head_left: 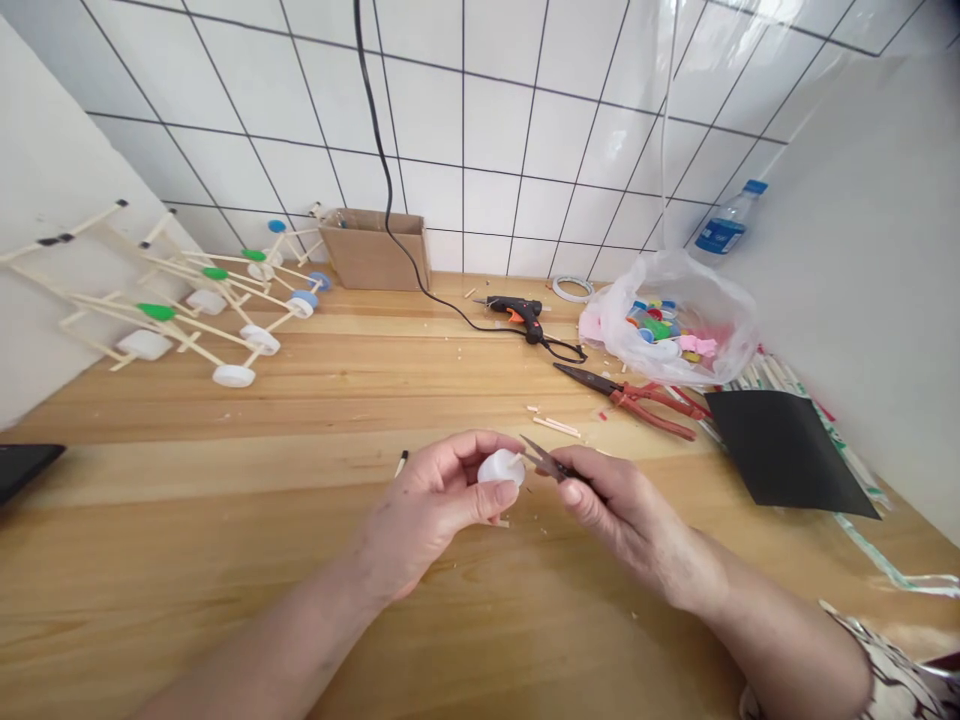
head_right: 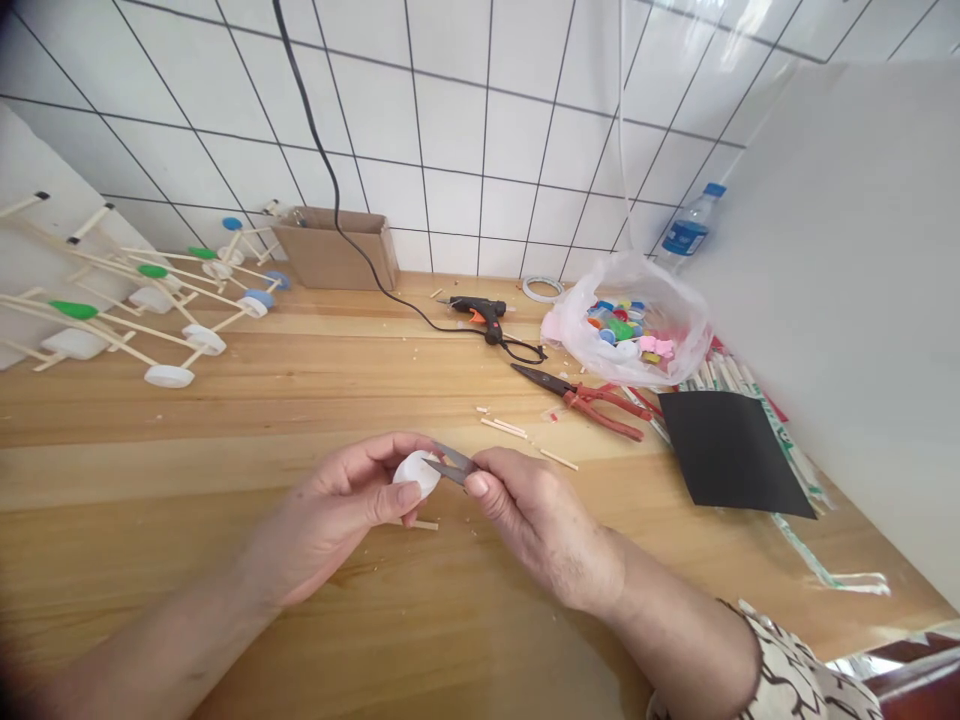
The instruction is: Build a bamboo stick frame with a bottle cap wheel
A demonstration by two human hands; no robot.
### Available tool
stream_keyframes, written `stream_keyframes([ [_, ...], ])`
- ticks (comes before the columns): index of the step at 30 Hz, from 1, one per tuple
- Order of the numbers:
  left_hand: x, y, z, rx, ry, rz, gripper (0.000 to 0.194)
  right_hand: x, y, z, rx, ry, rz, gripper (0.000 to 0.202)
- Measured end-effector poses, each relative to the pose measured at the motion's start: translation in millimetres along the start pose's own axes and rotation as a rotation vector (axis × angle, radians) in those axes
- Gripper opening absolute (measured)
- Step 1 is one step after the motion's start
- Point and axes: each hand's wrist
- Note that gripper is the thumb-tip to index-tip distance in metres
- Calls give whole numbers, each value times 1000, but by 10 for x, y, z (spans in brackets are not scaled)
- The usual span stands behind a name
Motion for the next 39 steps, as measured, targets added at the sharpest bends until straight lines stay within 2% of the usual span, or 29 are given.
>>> stream_keyframes([
  [5, -6, -19, -15, -12, 6, -26, 28, -24, -44, -12, -7, 48, -51, 38],
  [11, 3, -27, 7, 34, -30, -31, 24, -72, -55, -16, 3, 76, -119, 36],
  [16, 12, -24, 9, 50, -56, -13, 23, -74, -67, -30, 7, 89, -118, 40],
  [23, 6, -28, 4, 58, -62, 7, 23, -85, -79, -26, -3, 136, -90, 34],
  [39, 62, -26, 17, 58, -77, 51, 23, -113, -104, -6, -50, 204, -102, 37],
])
Point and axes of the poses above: each hand's wrist, its own z-axis towards the middle knuckle, its own y-axis out of the back of the hand, x = y × z, and after that the axes turned 15 degrees about z, right-handed
